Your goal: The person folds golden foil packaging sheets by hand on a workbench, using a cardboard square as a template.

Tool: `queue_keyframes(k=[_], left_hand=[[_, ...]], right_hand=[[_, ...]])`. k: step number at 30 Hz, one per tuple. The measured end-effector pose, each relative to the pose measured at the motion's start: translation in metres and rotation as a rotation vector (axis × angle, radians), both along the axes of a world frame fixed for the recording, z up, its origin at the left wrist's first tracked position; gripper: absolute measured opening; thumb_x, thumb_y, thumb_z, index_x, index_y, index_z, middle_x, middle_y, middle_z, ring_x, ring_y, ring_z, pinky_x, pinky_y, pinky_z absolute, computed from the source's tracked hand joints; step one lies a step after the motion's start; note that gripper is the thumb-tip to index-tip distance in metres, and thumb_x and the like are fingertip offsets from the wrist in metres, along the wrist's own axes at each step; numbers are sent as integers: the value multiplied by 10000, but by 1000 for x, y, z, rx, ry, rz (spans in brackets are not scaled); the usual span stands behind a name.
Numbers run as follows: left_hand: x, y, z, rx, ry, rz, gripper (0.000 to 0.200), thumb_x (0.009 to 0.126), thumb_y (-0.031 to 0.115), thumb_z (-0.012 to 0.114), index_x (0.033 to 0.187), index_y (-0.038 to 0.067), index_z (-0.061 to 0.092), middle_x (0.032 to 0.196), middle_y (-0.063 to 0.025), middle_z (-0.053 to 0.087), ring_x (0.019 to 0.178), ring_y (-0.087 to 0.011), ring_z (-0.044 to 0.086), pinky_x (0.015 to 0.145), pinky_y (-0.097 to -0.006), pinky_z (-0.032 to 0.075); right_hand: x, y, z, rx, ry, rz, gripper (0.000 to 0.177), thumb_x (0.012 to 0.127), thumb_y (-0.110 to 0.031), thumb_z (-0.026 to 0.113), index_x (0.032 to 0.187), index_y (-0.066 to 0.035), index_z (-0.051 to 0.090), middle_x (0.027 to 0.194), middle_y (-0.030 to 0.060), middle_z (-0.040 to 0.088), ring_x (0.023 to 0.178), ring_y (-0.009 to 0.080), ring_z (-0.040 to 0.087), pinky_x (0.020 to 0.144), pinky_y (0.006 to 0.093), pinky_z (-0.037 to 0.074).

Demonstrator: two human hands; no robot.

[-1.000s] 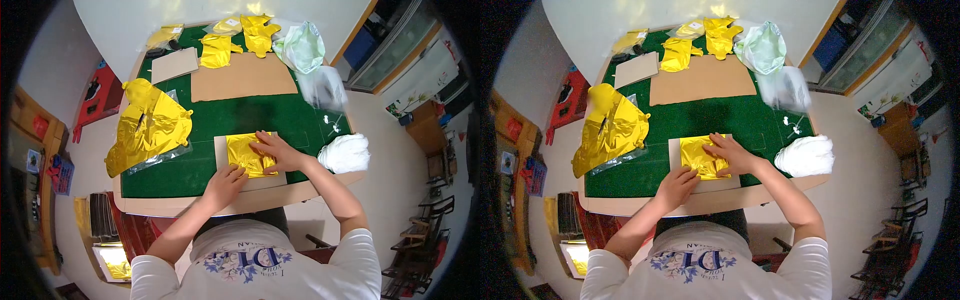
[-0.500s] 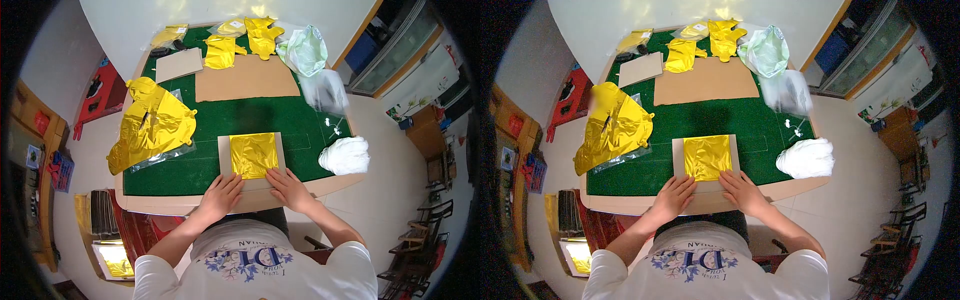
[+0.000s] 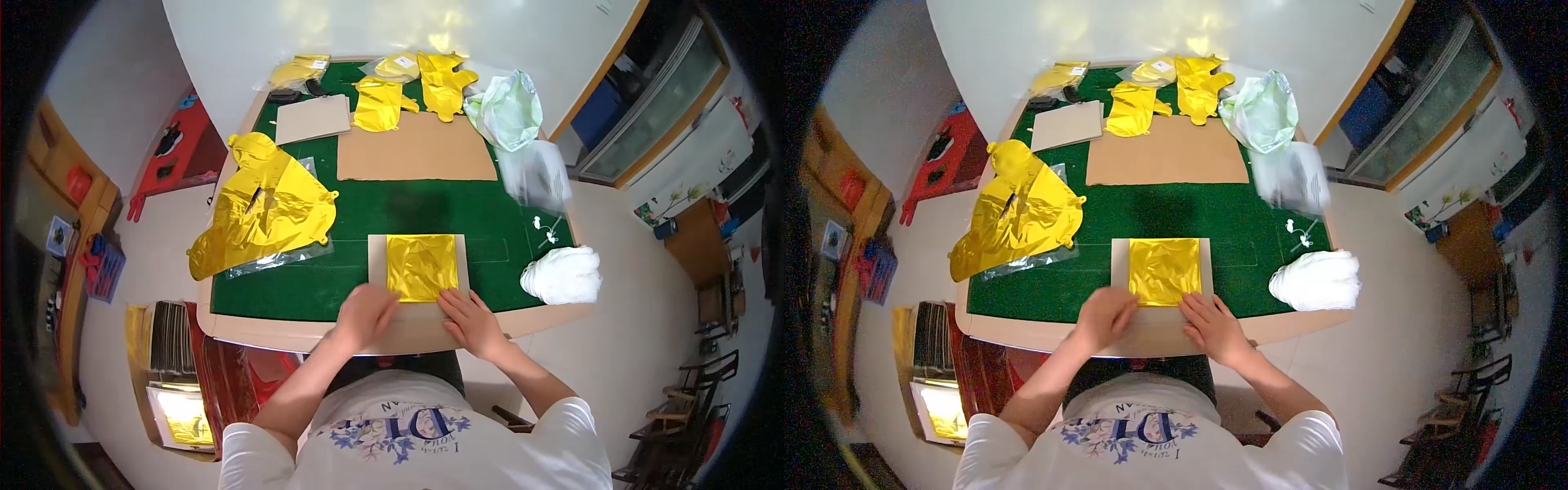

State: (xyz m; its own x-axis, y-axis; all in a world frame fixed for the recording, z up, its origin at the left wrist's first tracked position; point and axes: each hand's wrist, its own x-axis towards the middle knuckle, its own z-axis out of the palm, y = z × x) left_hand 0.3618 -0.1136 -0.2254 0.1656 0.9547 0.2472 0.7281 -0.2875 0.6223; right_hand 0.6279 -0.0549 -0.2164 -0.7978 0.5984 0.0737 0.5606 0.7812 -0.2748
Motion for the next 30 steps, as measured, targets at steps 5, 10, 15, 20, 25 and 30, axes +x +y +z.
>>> queue_keyframes(k=[5, 10, 15, 20, 25, 30], left_hand=[[25, 79, -14, 232, 218, 173, 437, 911, 242, 533, 1313, 74, 491, 1372, -151, 462, 1313, -314, 381, 1081, -451, 288], [39, 77, -28, -104, 428, 196, 655, 943, 473, 422, 1478, 119, 289, 1554, -138, 193, 1449, -292, 120, 1145, -540, 84], [40, 69, -26, -90, 440, 224, 696, 929, 539, 408, 1489, 148, 272, 1564, -130, 159, 1450, -318, 83, 1148, -538, 47], [40, 71, -31, -53, 415, 234, 692, 914, 535, 423, 1474, 144, 309, 1555, -146, 181, 1445, -335, 104, 1146, -542, 53], [42, 73, -27, -126, 505, 225, 705, 896, 509, 440, 1482, 143, 293, 1563, -133, 164, 1449, -330, 91, 1146, -547, 38], [43, 72, -26, -123, 501, 230, 711, 888, 508, 441, 1470, 121, 313, 1556, -136, 187, 1447, -334, 102, 1142, -559, 52]], right_hand=[[2, 0, -6, 20, -3, 7, 476, 926, -254, 544, 1357, -70, 462, 1432, 95, 436, 1347, 242, 380, 1110, 455, 278], [2, 1, -4, 15, 8, 1, 480, 923, -252, 544, 1361, -74, 461, 1428, 97, 441, 1351, 237, 376, 1117, 456, 266], [2, -1, -4, 14, 34, 2, 439, 922, -218, 539, 1331, -65, 491, 1403, 103, 465, 1339, 240, 391, 1108, 459, 284], [-27, 24, 10, -71, 223, -102, 397, 928, -158, 511, 1301, -23, 504, 1393, 175, 449, 1326, 310, 394, 1105, 486, 278], [-109, 75, -23, 8, 249, -221, 400, 969, -189, 427, 1328, -18, 479, 1424, 185, 413, 1355, 337, 344, 1092, 513, 284], [-109, 80, -42, 122, 90, -289, 450, 984, -253, 378, 1379, -44, 432, 1469, 171, 360, 1387, 317, 299, 1097, 510, 267]])
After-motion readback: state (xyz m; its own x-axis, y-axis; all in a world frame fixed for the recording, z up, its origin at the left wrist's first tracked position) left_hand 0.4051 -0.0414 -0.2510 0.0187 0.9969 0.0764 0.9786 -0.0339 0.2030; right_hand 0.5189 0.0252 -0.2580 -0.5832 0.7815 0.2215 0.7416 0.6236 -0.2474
